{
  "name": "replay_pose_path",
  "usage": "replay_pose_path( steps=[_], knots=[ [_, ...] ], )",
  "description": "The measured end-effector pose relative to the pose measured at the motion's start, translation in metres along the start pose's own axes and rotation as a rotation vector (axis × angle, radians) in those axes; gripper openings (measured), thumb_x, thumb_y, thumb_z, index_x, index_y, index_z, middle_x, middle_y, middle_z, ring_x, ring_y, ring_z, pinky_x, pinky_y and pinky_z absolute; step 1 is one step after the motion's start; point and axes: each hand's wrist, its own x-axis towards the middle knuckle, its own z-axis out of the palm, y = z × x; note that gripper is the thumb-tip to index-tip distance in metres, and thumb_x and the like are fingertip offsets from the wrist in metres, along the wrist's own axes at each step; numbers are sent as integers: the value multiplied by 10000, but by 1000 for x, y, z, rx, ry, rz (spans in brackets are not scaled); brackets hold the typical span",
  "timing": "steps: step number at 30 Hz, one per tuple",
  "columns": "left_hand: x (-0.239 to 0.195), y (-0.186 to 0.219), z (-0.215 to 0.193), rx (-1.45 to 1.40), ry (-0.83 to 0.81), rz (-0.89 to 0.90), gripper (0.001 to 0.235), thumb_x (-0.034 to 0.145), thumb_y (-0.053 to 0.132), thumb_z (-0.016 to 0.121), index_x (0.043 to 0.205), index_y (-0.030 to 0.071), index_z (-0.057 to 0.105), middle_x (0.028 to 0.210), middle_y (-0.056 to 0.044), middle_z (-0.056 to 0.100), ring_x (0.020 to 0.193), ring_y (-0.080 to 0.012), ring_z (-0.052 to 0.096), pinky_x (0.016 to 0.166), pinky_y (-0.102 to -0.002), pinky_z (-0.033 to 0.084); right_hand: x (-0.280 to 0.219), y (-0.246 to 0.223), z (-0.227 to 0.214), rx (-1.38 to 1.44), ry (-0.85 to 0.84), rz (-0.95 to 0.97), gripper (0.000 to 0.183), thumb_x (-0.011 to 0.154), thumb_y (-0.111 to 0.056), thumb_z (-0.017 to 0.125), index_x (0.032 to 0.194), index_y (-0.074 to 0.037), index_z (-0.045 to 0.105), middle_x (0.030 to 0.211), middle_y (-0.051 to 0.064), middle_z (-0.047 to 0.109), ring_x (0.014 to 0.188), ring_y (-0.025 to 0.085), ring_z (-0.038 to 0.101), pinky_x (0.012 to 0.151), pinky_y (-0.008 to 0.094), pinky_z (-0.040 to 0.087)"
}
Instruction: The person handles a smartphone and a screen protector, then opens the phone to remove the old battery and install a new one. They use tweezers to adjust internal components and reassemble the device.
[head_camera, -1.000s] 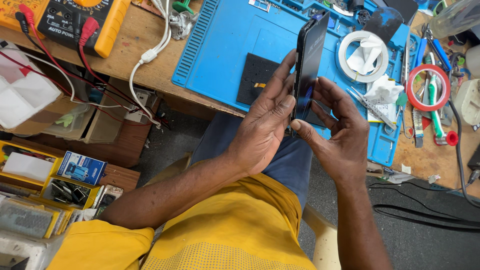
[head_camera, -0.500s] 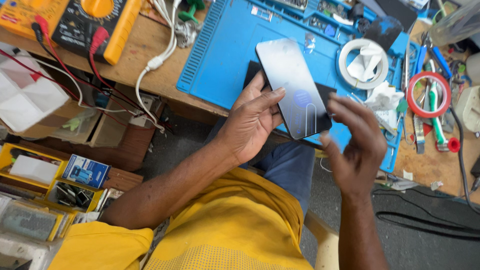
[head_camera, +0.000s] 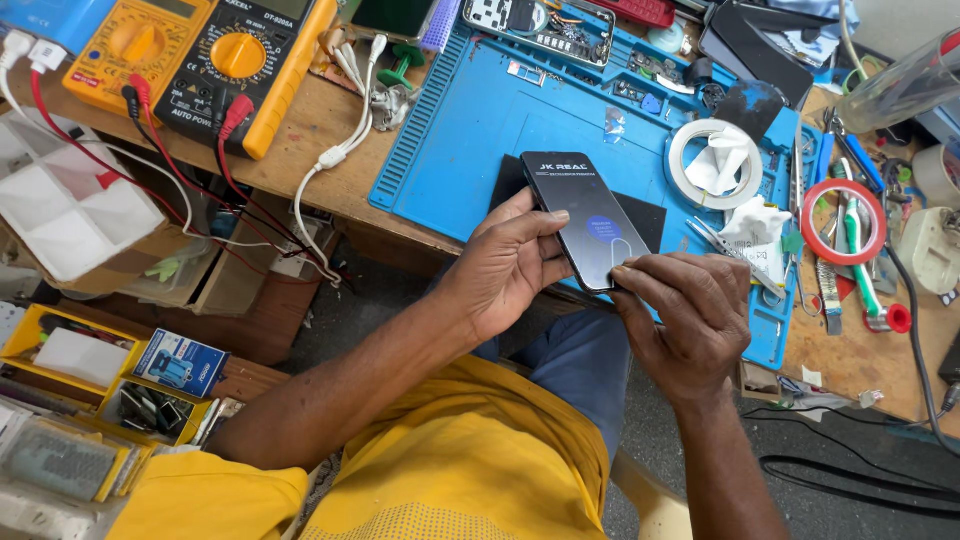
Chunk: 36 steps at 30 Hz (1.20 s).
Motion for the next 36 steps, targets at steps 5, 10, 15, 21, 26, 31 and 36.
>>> replay_pose_path(
  steps=[5, 10, 15, 21, 26, 31, 36],
  knots=[
    [0, -1, 0, 20, 1, -8, 366, 1005, 71, 601, 1357, 40, 506, 1227, -94, 641, 1140, -211, 653, 980, -429, 575, -2, 0, 0, 3, 8, 6, 184, 893, -104, 873, 1038, -161, 776, 1073, -30, 740, 1014, 148, 677, 938, 365, 451],
    [2, -2, 1, 58, 22, -23, 379, 999, 68, 606, 1361, 34, 499, 1213, -99, 638, 1129, -201, 652, 960, -409, 593, -1, 1, 2, -13, 31, -21, 167, 906, -127, 879, 1034, -168, 779, 1076, -29, 748, 1004, 146, 678, 932, 366, 442],
    [5, 0, 0, 159, 44, 0, 410, 978, 61, 608, 1369, 47, 483, 1195, -105, 642, 1106, -195, 656, 912, -382, 622, 3, -1, 0, -42, 8, -92, 331, 790, -356, 867, 1027, -156, 750, 1047, 11, 730, 972, 196, 646, 854, 404, 427],
    [8, 7, 22, 400, 38, 129, 428, 1008, 78, 591, 1417, 21, 477, 1224, -80, 670, 1096, -144, 642, 933, -304, 545, 24, 4, 5, 614, 90, 674, 410, 982, -159, 714, 1363, -35, 631, 1179, 43, 690, 1005, 108, 624, 881, 246, 527],
    [5, 3, 19, 560, -75, 159, 423, 1034, 70, 533, 1451, 22, 477, 1254, -80, 669, 1151, -122, 641, 1012, -295, 517, 14, 23, 18, 850, 21, 921, 322, 928, -53, 705, 1240, 28, 698, 1035, 70, 760, 919, 103, 700, 788, 243, 567],
    [4, 20, 27, 781, -158, 239, 322, 1074, 111, 551, 1377, 2, 555, 1232, -73, 679, 1147, -90, 645, 1012, -275, 532, 9, 26, 22, 929, 53, 906, 254, 915, -6, 712, 1161, 59, 699, 982, 98, 769, 855, 114, 720, 742, 246, 603],
    [9, 34, 40, 841, -45, 366, 223, 1042, 116, 640, 1209, -28, 670, 1007, -42, 743, 926, -63, 679, 839, -235, 574, 5, 17, 18, 803, 28, 841, 275, 905, 6, 743, 1172, 55, 702, 968, 99, 743, 847, 101, 691, 750, 233, 580]
  ],
)
